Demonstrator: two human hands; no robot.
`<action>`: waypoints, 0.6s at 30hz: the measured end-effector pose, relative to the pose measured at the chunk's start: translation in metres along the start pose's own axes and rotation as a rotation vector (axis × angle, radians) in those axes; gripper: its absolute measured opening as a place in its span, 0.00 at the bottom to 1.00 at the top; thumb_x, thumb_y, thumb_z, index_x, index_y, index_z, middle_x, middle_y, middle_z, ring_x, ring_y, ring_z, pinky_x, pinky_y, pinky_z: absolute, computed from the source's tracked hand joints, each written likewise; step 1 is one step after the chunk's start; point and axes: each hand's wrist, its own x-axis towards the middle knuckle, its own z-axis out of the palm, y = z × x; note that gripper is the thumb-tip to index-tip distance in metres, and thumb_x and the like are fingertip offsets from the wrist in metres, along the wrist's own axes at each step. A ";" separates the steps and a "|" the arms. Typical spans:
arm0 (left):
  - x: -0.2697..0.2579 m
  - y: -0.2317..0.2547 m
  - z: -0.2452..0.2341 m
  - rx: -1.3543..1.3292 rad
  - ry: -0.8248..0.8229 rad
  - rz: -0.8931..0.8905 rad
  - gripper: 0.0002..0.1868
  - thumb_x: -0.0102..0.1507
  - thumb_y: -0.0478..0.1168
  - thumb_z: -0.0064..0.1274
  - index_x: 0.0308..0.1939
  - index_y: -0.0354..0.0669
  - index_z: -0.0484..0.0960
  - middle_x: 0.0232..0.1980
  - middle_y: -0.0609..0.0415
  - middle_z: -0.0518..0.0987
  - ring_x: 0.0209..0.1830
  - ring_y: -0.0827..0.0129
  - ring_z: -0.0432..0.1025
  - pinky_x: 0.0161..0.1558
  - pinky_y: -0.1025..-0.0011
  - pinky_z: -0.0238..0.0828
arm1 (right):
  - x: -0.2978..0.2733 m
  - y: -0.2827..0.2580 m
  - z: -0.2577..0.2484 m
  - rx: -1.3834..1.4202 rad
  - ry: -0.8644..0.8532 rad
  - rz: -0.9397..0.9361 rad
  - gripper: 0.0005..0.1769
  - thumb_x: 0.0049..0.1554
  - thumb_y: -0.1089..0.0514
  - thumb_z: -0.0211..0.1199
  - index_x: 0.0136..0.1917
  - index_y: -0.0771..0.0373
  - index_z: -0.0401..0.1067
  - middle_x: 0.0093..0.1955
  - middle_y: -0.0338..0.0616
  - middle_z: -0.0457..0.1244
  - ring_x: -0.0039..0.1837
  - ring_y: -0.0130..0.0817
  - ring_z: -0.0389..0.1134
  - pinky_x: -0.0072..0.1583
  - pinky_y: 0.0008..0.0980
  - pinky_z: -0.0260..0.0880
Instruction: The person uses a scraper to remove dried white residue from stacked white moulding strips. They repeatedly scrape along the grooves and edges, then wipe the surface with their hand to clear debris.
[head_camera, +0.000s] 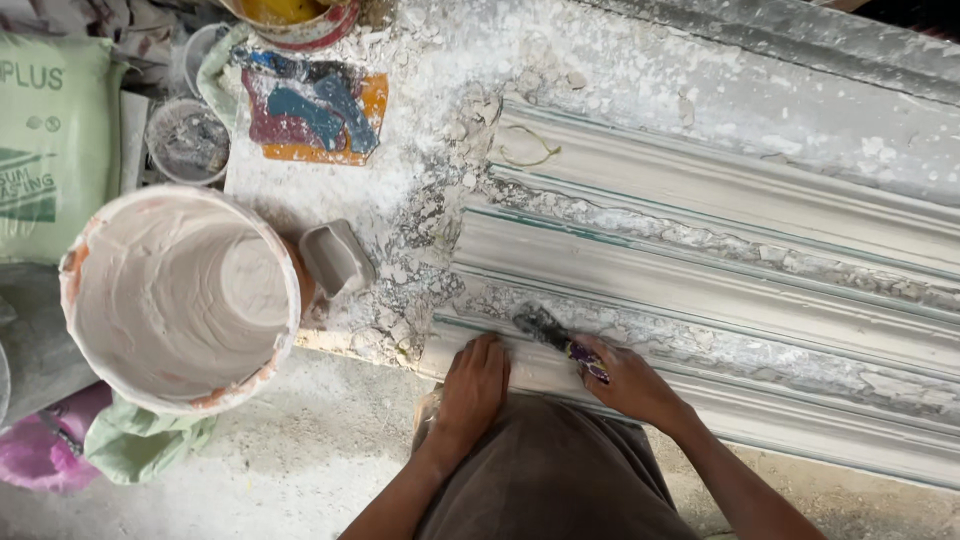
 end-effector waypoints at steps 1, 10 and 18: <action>0.003 0.009 -0.014 0.002 -0.005 -0.010 0.11 0.73 0.41 0.43 0.40 0.41 0.78 0.48 0.46 0.77 0.46 0.56 0.77 0.42 0.64 0.74 | 0.000 -0.001 0.000 0.000 -0.011 -0.002 0.35 0.62 0.52 0.55 0.81 0.55 0.56 0.64 0.62 0.67 0.54 0.60 0.75 0.46 0.51 0.79; 0.029 0.077 0.037 0.156 0.097 0.146 0.11 0.65 0.40 0.53 0.50 0.43 0.83 0.49 0.47 0.78 0.55 0.55 0.72 0.56 0.56 0.67 | -0.006 0.030 -0.041 -0.431 -0.048 -0.237 0.28 0.54 0.50 0.59 0.68 0.54 0.68 0.53 0.60 0.71 0.50 0.67 0.73 0.50 0.66 0.75; 0.032 0.082 0.075 0.249 -0.052 0.136 0.07 0.63 0.35 0.51 0.40 0.41 0.84 0.35 0.47 0.80 0.33 0.58 0.78 0.34 0.60 0.73 | 0.029 0.041 -0.060 -0.566 -0.188 -0.242 0.26 0.58 0.45 0.54 0.70 0.40 0.68 0.52 0.52 0.72 0.55 0.58 0.74 0.56 0.59 0.75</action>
